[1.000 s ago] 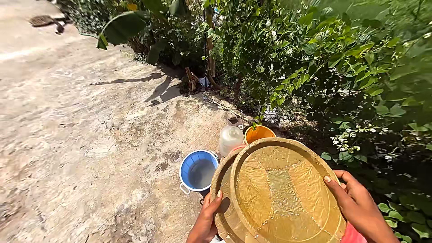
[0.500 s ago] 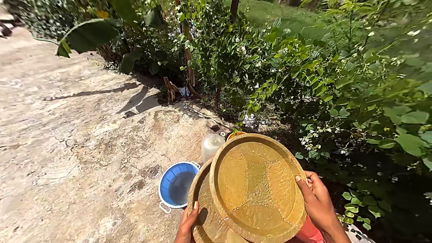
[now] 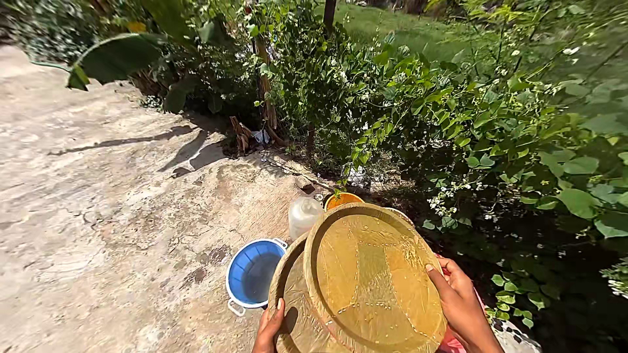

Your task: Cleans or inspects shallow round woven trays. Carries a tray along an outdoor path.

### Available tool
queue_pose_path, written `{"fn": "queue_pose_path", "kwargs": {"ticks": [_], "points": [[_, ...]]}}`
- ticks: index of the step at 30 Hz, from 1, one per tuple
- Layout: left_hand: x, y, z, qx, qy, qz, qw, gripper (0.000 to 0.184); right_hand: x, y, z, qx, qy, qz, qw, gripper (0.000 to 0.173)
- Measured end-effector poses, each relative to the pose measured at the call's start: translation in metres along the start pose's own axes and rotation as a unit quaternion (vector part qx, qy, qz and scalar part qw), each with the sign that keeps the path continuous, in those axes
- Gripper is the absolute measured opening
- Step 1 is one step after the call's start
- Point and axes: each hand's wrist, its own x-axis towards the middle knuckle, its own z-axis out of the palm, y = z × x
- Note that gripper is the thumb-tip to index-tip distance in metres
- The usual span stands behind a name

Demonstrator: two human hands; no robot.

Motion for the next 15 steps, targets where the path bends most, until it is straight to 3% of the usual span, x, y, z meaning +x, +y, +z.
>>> {"fn": "queue_pose_path", "kwargs": {"ticks": [15], "points": [[0.000, -0.002, 0.008, -0.008, -0.011, -0.005, 1.000, 0.053, -0.005, -0.008, -0.013, 0.011, 0.061, -0.051, 0.997, 0.022]]}}
